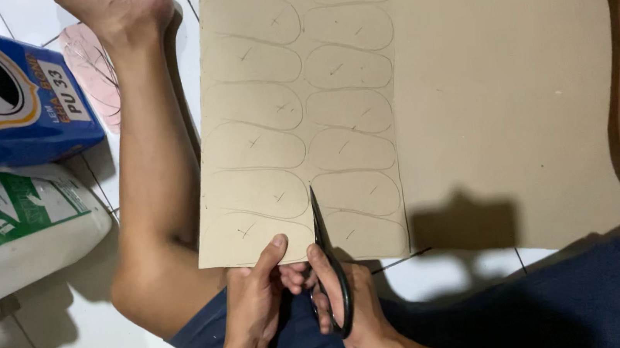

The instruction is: The person sits on the floor and traces around pink sandal-shaped templates onto a large sheet of cardboard using a pen, repositioning the templates repeatedly to draw outlines. They then pick up scissors and begin cutting the cardboard sheet along the drawn outlines.

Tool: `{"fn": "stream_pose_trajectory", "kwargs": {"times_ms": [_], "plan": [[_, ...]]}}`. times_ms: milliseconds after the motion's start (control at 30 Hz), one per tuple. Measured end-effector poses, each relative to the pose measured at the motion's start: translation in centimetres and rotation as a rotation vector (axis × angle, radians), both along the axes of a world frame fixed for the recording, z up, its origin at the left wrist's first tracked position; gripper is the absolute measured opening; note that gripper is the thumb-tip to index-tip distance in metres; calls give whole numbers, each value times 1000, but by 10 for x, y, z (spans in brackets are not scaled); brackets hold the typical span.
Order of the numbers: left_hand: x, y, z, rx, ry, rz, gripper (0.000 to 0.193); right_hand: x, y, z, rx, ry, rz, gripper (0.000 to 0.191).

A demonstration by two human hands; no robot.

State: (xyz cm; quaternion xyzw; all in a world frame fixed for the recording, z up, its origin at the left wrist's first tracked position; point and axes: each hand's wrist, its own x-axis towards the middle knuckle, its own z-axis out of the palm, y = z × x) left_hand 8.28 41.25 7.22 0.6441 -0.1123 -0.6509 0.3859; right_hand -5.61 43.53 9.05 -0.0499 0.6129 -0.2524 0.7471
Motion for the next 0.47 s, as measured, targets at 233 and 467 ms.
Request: {"fn": "stream_pose_trajectory", "kwargs": {"times_ms": [233, 467], "plan": [[-1, 0, 1, -29, -65, -17, 27, -42, 4, -7, 70, -278, 41, 70], [-1, 1, 9, -13, 40, 35, 30, -41, -16, -14, -18, -141, 135, 74]]}}
